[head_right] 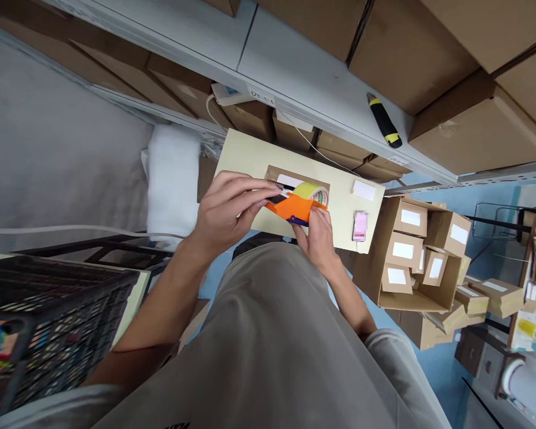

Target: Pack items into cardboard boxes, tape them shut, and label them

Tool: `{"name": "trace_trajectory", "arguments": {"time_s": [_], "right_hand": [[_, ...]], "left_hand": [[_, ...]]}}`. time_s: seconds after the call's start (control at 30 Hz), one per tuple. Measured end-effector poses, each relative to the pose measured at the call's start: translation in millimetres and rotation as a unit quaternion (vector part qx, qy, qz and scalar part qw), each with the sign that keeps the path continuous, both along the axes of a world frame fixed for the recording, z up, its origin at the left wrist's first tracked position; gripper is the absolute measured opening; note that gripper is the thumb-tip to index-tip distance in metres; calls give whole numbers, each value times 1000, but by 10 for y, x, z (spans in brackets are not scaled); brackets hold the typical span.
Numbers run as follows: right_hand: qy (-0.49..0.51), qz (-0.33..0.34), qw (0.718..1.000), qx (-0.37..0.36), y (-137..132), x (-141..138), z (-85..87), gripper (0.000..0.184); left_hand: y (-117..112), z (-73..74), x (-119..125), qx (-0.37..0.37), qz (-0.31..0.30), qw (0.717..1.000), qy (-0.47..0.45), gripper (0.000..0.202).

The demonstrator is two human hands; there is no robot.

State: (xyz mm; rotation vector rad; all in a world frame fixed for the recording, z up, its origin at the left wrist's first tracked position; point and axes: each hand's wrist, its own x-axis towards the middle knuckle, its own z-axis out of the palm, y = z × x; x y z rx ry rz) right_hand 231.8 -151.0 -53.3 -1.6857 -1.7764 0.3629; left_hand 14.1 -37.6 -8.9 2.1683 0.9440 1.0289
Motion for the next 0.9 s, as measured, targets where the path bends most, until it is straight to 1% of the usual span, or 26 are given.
{"name": "trace_trajectory", "arguments": {"time_s": [0.07, 0.13, 0.3, 0.4, 0.5, 0.57, 0.6, 0.67, 0.77, 0.83, 0.9], "right_hand": [[17, 3, 1000, -11, -4, -4, 1, 30], [31, 9, 999, -18, 1, 7, 10, 31], [4, 34, 999, -24, 27, 101, 26, 22], [-14, 55, 997, -46, 38, 164, 22, 22], [-26, 80, 993, -84, 60, 225, 28, 27], [-33, 103, 985, -136, 105, 270, 52, 32], [-38, 118, 977, -174, 143, 292, 71, 35], [-55, 156, 948, -273, 254, 330, 123, 40], [-83, 211, 883, -411, 479, 379, 209, 43], [-99, 228, 851, -463, 633, 436, 253, 46], [-106, 225, 832, -496, 772, 535, 291, 52]], "left_hand": [[0, -4, -4, 0, -6, 1000, -2, 36], [3, 31, -28, 1, -6, 1000, -2, 35], [79, 160, -98, -30, -18, 999, 3, 34], [156, 124, -103, -53, -21, 998, 2, 26], [177, -36, -91, -84, -8, 996, -9, 20], [141, -191, -87, -130, 8, 991, -19, 17], [112, -275, -88, -164, 17, 986, -24, 16], [54, -451, -95, -244, 32, 969, -35, 15], [29, -716, -137, -353, 62, 932, -60, 16], [85, -888, -216, -394, 94, 911, -76, 18], [191, -1058, -346, -408, 145, 896, -101, 18]]}}
